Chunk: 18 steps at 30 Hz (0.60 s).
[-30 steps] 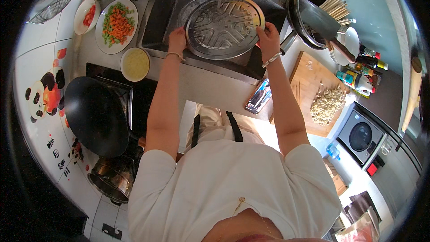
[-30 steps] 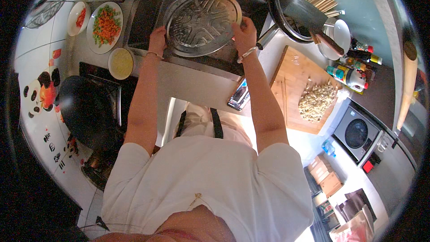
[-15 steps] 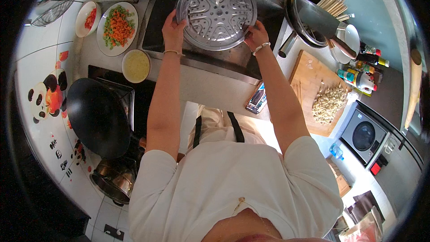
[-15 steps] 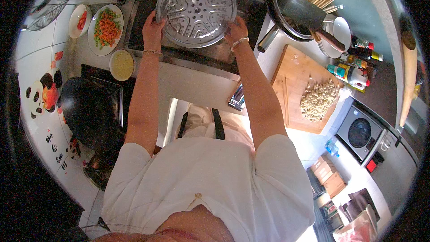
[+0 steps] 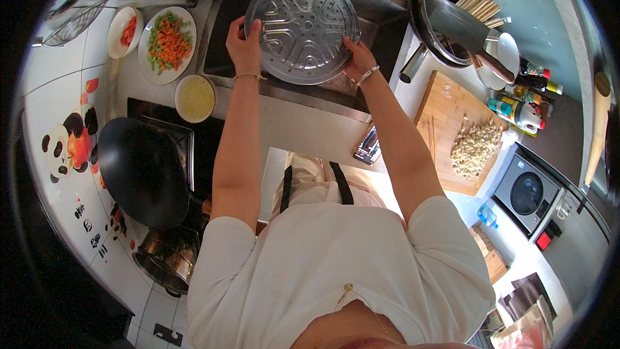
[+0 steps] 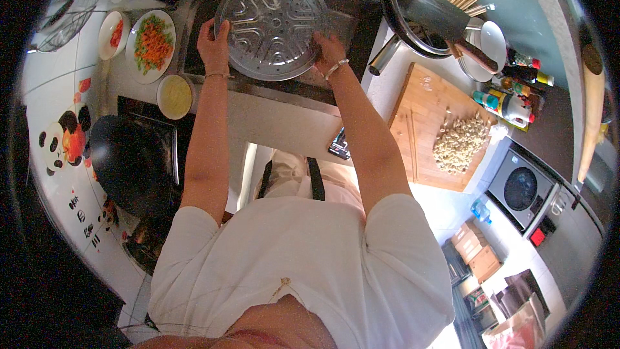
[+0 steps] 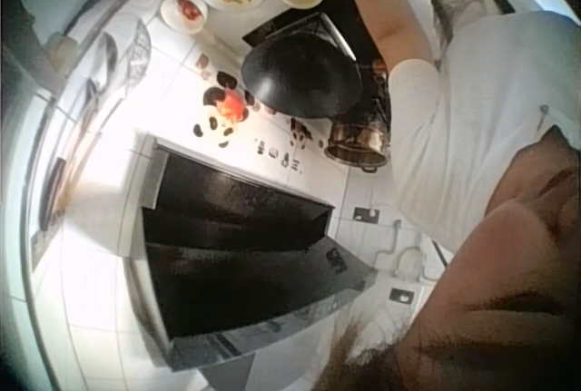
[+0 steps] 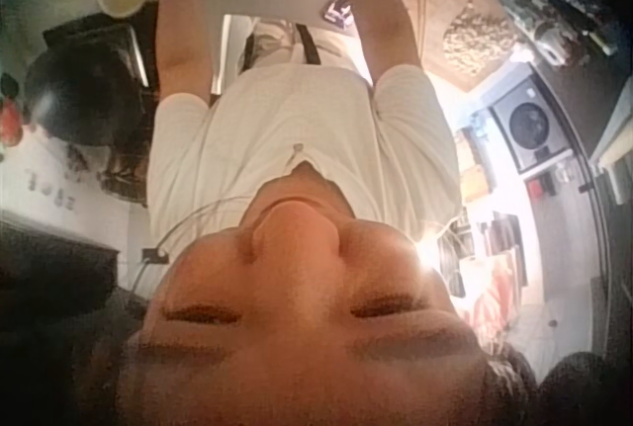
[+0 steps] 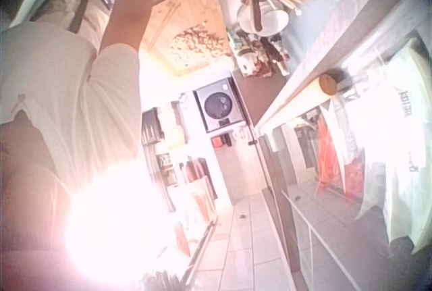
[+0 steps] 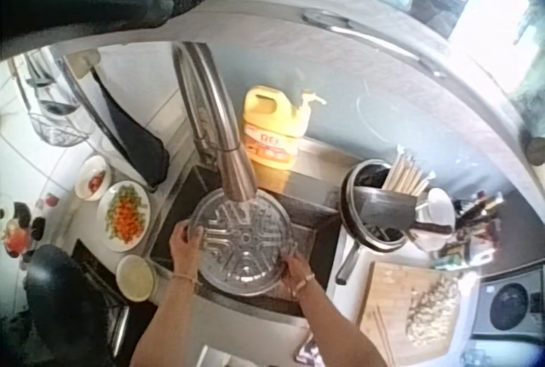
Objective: The person rinses a metal steamer insert and a large metal bowl under a kitchen faucet by hand.
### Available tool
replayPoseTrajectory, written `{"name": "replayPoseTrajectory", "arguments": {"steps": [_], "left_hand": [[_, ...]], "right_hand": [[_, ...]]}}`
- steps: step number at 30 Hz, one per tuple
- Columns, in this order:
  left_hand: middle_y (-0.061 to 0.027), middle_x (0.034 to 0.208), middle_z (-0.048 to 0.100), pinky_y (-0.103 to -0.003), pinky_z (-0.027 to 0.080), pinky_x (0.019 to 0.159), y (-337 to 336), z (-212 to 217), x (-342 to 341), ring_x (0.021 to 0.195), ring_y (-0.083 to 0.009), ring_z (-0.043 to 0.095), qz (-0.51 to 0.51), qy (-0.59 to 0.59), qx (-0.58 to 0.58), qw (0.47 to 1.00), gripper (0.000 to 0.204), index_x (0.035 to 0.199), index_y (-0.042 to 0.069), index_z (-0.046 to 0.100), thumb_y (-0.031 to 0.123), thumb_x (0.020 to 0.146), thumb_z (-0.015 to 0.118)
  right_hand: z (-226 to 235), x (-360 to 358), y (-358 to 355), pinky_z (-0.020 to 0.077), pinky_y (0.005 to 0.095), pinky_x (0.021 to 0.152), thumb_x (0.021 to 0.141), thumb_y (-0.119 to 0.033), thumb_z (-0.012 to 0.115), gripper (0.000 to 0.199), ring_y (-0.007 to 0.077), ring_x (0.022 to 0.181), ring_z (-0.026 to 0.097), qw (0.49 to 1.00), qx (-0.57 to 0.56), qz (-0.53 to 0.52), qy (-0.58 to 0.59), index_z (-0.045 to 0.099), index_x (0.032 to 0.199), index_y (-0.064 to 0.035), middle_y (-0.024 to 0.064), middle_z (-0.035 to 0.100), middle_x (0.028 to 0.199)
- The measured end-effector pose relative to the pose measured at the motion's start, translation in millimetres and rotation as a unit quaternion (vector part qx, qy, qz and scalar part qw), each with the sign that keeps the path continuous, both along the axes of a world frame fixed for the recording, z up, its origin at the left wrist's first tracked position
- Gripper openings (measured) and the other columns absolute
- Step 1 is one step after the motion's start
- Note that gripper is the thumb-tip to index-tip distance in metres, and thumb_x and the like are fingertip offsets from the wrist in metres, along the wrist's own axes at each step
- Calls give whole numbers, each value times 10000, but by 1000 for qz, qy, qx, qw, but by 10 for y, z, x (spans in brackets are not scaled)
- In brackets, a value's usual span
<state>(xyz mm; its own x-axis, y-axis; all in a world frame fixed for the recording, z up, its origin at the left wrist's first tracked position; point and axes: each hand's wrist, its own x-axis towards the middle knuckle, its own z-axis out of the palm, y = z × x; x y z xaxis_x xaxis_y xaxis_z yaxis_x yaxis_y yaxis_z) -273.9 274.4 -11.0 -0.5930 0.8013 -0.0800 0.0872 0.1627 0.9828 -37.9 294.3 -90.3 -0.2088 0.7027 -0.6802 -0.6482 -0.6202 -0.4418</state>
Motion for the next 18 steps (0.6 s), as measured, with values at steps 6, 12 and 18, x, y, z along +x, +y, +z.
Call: {"name": "replayPoseTrajectory", "arguments": {"steps": [6,12,18], "left_hand": [[-19,771,580,-221,378,548,-59,-134,-21,638,-68,477,7,17,-34,999,283,952,7,555,241,812,632],[-135,1224,473,-319,419,874,-37,-263,-49,1072,-213,493,10,-92,-173,981,463,1269,28,404,215,867,539],[-180,1336,324,-406,277,997,-138,-527,90,1211,-335,331,-112,326,-144,928,563,1304,16,306,189,827,551]], "right_hand": [[109,68,-36,456,445,840,860,-102,523,233,248,960,558,999,6,38,37,507,1086,-49,86,573,1076],[118,141,5,473,417,827,855,-61,507,227,250,937,574,996,8,27,85,512,1077,-13,123,574,1066],[129,175,80,488,406,798,837,4,500,242,283,920,575,998,36,37,46,496,1077,27,143,571,1048]]}}
